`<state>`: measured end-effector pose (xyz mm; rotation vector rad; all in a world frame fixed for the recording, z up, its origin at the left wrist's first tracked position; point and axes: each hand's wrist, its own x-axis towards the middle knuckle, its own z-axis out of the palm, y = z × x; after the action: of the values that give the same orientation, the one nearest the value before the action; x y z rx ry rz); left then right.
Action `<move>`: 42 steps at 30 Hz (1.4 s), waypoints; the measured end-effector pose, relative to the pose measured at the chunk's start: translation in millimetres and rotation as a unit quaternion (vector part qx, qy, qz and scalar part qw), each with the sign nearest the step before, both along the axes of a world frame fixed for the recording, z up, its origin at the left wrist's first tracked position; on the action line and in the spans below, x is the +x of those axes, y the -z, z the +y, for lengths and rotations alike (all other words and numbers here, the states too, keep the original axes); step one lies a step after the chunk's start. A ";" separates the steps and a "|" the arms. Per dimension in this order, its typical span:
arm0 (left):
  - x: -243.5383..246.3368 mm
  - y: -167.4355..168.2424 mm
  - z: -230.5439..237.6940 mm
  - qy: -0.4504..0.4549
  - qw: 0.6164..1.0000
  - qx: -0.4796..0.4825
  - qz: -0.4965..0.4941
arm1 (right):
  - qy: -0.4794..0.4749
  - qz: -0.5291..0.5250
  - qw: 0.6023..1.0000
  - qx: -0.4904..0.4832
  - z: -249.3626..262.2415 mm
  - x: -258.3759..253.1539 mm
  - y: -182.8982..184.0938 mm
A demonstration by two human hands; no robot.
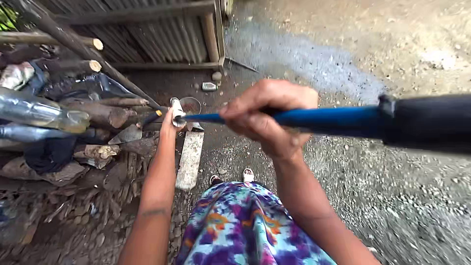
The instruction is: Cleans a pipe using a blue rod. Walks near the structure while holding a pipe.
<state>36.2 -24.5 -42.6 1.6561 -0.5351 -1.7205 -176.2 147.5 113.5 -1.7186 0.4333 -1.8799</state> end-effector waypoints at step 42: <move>-27.5 -24.5 13.6 -0.135 0.980 -0.012 0.148 | 0.114 0.087 0.989 0.042 -55.7 68.3 100.1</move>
<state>8.7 -10.8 -18.1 1.3510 -0.1784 -1.7068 -107.9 91.8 13.4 -1.8482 0.7972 -1.8419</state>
